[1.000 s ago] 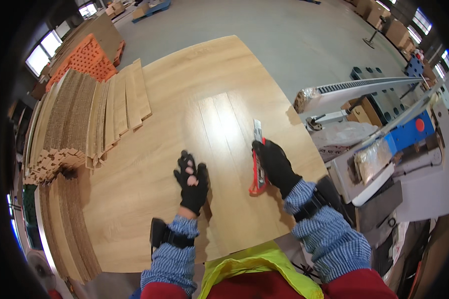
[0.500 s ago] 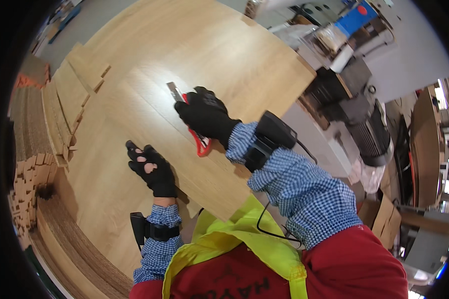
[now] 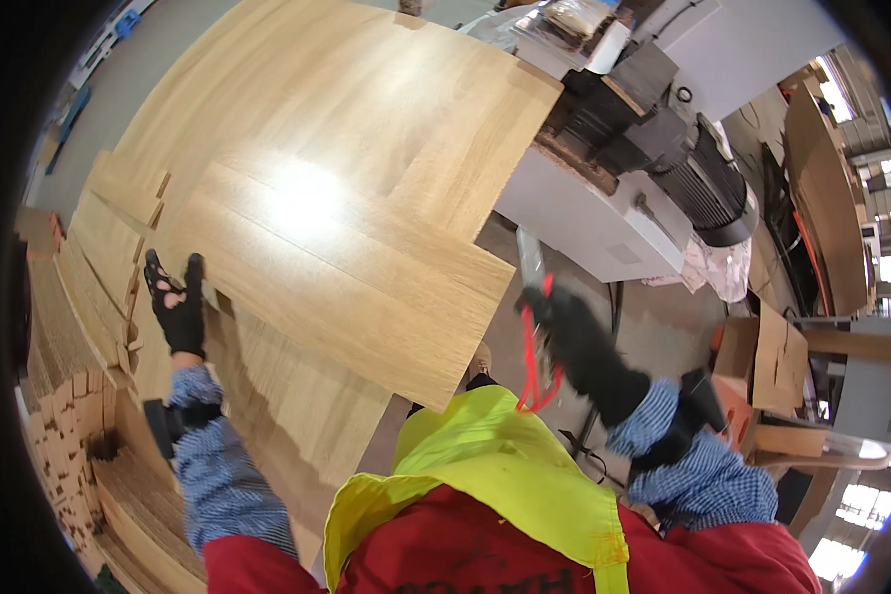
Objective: Using a utility knife to cut strips of wood veneer on a large work table.
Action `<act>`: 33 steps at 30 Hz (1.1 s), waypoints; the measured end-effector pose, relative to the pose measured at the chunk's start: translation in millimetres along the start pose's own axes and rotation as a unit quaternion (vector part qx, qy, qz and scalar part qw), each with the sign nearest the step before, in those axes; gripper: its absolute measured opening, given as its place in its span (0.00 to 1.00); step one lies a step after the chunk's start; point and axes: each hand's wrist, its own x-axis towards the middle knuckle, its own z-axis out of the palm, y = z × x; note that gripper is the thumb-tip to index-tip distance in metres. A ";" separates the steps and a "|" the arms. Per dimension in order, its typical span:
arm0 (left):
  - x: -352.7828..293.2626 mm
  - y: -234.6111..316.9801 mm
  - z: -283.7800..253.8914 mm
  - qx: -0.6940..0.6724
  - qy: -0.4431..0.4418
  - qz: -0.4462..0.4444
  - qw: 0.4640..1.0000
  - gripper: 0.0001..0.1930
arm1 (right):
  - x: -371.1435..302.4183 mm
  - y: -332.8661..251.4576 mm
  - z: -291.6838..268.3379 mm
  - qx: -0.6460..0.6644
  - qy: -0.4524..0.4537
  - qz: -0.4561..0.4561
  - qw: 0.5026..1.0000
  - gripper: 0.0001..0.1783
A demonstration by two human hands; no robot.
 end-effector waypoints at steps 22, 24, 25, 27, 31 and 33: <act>51.4 -62.5 -26.6 -0.164 -0.205 -0.088 0.961 0.34 | 0.6 -27.6 92.3 0.019 -0.118 -0.022 0.993 0.19; 39.1 -66.8 -35.2 -0.183 -0.201 -0.109 0.956 0.33 | 13.0 -28.1 78.9 -0.050 -0.175 -0.056 0.982 0.22; 33.1 -67.1 -45.5 -0.144 -0.194 -0.107 0.964 0.33 | 17.4 -40.9 73.6 -0.007 -0.216 0.051 0.975 0.24; 24.0 -55.1 -53.7 -0.107 -0.148 -0.103 0.978 0.33 | 25.8 -39.1 60.2 -0.091 -0.240 0.047 0.965 0.24; -10.4 -15.8 -65.3 0.001 -0.055 0.022 0.998 0.25 | 18.2 -29.7 33.6 -0.370 -0.289 -0.096 0.878 0.17; -38.3 67.2 -41.2 -0.148 0.004 0.043 0.988 0.19 | 4.2 -5.2 21.6 -0.449 -0.224 -0.253 0.827 0.13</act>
